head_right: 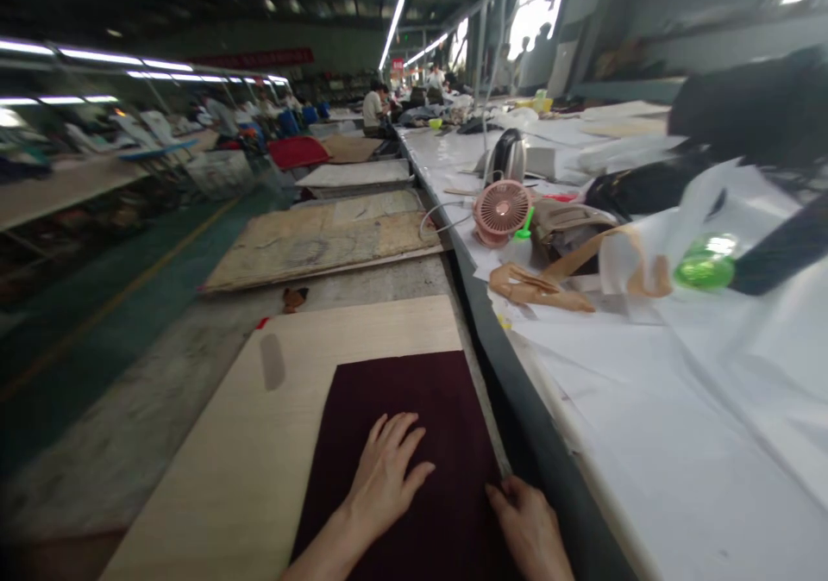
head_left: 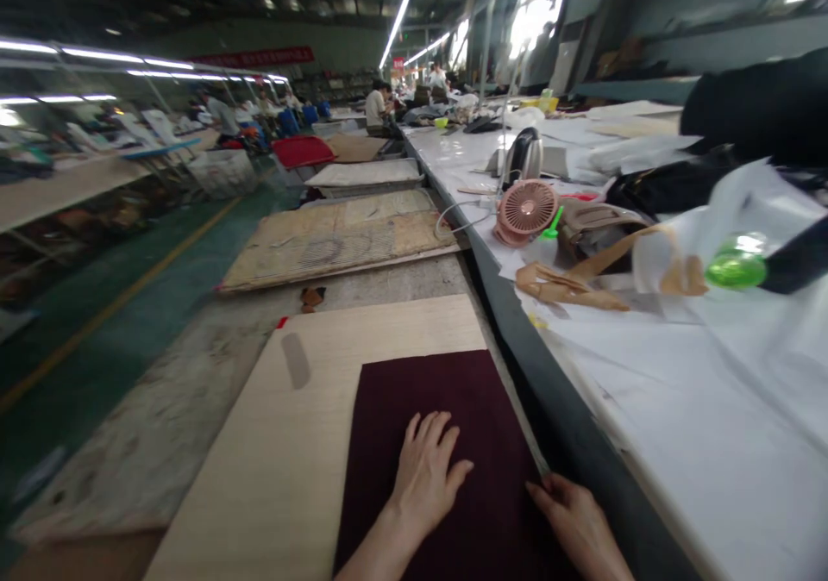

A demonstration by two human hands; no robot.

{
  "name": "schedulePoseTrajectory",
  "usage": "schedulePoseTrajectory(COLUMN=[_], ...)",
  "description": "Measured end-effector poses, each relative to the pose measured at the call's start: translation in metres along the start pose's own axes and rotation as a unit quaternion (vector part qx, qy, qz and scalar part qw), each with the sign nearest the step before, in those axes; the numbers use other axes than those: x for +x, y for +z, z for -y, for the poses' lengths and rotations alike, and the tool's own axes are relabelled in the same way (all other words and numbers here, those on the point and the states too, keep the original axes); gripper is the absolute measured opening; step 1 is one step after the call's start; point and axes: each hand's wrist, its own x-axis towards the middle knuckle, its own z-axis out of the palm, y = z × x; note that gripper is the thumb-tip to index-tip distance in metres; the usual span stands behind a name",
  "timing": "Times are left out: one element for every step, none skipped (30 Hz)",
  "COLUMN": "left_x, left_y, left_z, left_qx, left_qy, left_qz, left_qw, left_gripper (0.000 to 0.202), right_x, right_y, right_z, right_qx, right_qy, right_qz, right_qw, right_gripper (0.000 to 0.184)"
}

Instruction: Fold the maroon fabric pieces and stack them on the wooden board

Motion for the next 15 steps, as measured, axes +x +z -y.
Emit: schedulePoseTrajectory(left_x=[-0.009, -0.017, -0.025, -0.031, -0.037, -0.041, -0.046, -0.049, -0.053, -0.056, -0.060, -0.063, -0.067, -0.069, -0.072], left_y=[-0.001, -0.001, -0.002, -0.002, -0.002, -0.002, -0.003, -0.003, -0.003, -0.003, -0.003, -0.002, -0.001, 0.001, 0.002], left_z=[0.002, 0.005, 0.008, 0.012, 0.015, 0.018, 0.021, 0.023, 0.024, 0.026, 0.027, 0.029, 0.031, 0.034, 0.037], left_qx=[0.005, 0.009, 0.014, 0.018, 0.021, 0.024, 0.025, 0.025, 0.026, 0.028, 0.032, 0.039, 0.049, 0.061, 0.074], left_qy=[-0.025, -0.047, -0.067, -0.081, -0.089, -0.092, -0.092, -0.091, -0.088, -0.086, -0.086, -0.087, -0.088, -0.090, -0.093], left_qz=[-0.006, -0.013, -0.020, -0.028, -0.034, -0.040, -0.046, -0.053, -0.058, -0.061, -0.063, -0.064, -0.063, -0.064, -0.065], left_qw=[1.000, 0.999, 0.997, 0.996, 0.995, 0.995, 0.994, 0.994, 0.994, 0.994, 0.994, 0.993, 0.993, 0.992, 0.991], left_gripper=[0.041, 0.041, 0.042, 0.042, 0.042, 0.042, 0.042, 0.042, 0.042, 0.043, 0.043, 0.044, 0.045, 0.045, 0.046], right_x=[0.002, 0.004, 0.006, 0.008, 0.009, 0.010, 0.009, 0.009, 0.008, 0.007, 0.007, 0.006, 0.006, 0.006, 0.006], right_y=[0.000, 0.000, 0.001, 0.001, 0.000, 0.000, -0.001, -0.001, -0.002, -0.002, -0.002, -0.001, -0.001, 0.001, 0.002], right_z=[-0.003, -0.005, -0.007, -0.008, -0.008, -0.007, -0.006, -0.005, -0.004, -0.005, -0.006, -0.008, -0.010, -0.011, -0.011], right_qx=[-0.004, -0.006, -0.006, -0.004, -0.003, -0.003, -0.004, -0.009, -0.016, -0.024, -0.030, -0.035, -0.042, -0.049, -0.059], right_qy=[0.001, -0.001, -0.002, -0.003, -0.002, 0.000, 0.002, 0.008, 0.013, 0.014, 0.012, 0.007, 0.002, -0.007, -0.023], right_qz=[0.009, 0.017, 0.023, 0.028, 0.032, 0.037, 0.040, 0.043, 0.044, 0.042, 0.037, 0.034, 0.034, 0.032, 0.021], right_qw=[1.000, 1.000, 1.000, 1.000, 0.999, 0.999, 0.999, 0.999, 0.999, 0.999, 0.999, 0.999, 0.999, 0.998, 0.998], right_gripper=[0.030, 0.031, 0.032, 0.033, 0.033, 0.034, 0.034, 0.034, 0.034, 0.035, 0.036, 0.036, 0.036, 0.035, 0.033])
